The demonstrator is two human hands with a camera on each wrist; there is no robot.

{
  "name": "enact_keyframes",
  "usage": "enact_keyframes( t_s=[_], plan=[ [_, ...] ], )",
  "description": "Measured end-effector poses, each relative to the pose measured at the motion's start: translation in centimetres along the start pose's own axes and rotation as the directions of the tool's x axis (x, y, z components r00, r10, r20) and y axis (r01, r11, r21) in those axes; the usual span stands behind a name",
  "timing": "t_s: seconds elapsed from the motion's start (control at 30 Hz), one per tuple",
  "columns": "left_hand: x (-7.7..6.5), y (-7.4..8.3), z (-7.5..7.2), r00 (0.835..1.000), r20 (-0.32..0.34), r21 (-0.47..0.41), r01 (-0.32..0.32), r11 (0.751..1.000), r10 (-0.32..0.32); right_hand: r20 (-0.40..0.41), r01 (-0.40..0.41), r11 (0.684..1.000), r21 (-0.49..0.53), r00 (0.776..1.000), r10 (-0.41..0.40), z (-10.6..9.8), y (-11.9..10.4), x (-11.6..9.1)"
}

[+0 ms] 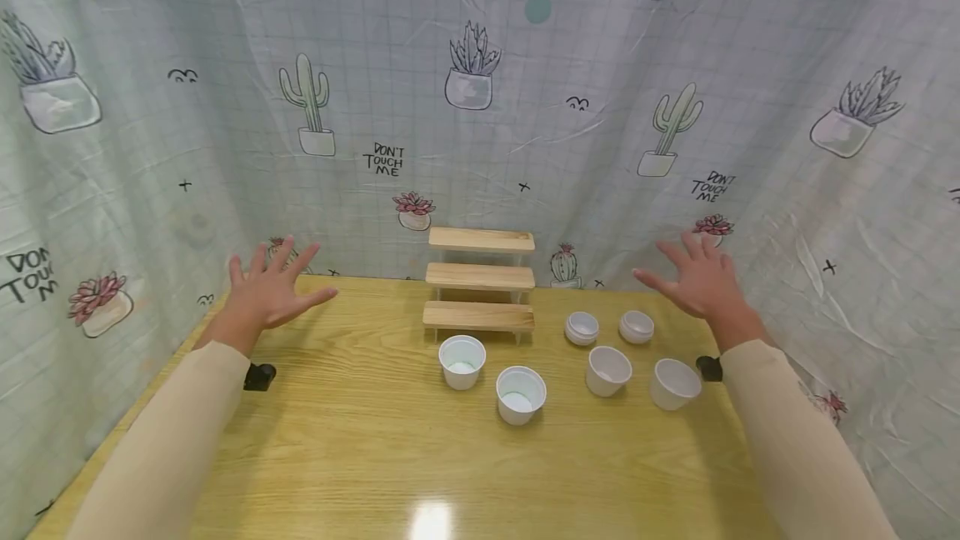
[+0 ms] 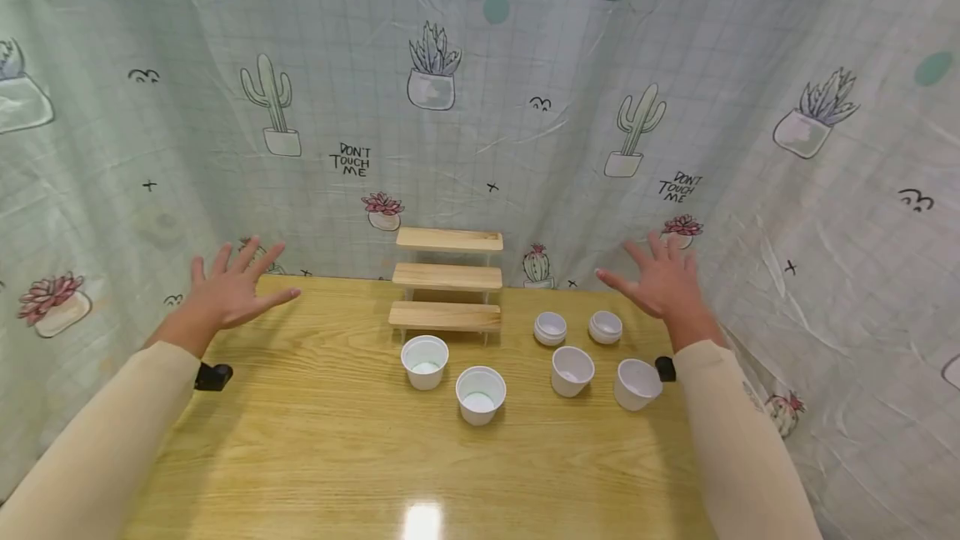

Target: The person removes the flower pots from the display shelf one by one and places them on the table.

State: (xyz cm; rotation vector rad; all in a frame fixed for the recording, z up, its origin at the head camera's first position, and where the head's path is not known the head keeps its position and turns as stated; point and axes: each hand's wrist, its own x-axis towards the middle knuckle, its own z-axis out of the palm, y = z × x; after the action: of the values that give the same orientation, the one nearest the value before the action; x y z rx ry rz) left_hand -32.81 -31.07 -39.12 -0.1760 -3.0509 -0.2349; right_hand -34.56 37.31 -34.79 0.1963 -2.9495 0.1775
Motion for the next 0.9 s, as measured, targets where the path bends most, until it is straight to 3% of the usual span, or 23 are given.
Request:
enact_keyframes(
  t_s=[0.57,0.77,0.9],
  plan=[
    [-0.4,1.9,1.1,0.998,-0.019,0.012,-0.063,0.998,0.063,-0.064,0.114,0.993,-0.008,0.991,-0.114,1.6,-2.2,-1.7],
    [-0.5,2.5,2.2,0.993,-0.072,-0.012,-0.091,0.996,0.09,-0.07,0.161,0.987,-0.025,0.984,-0.162,2.1,-3.6,-2.6],
    [-0.7,2.9,2.9,0.987,-0.12,-0.063,-0.119,0.991,0.11,-0.125,0.2,0.979,0.042,0.973,-0.193,2.6,-4.5,-3.3]
  ],
)
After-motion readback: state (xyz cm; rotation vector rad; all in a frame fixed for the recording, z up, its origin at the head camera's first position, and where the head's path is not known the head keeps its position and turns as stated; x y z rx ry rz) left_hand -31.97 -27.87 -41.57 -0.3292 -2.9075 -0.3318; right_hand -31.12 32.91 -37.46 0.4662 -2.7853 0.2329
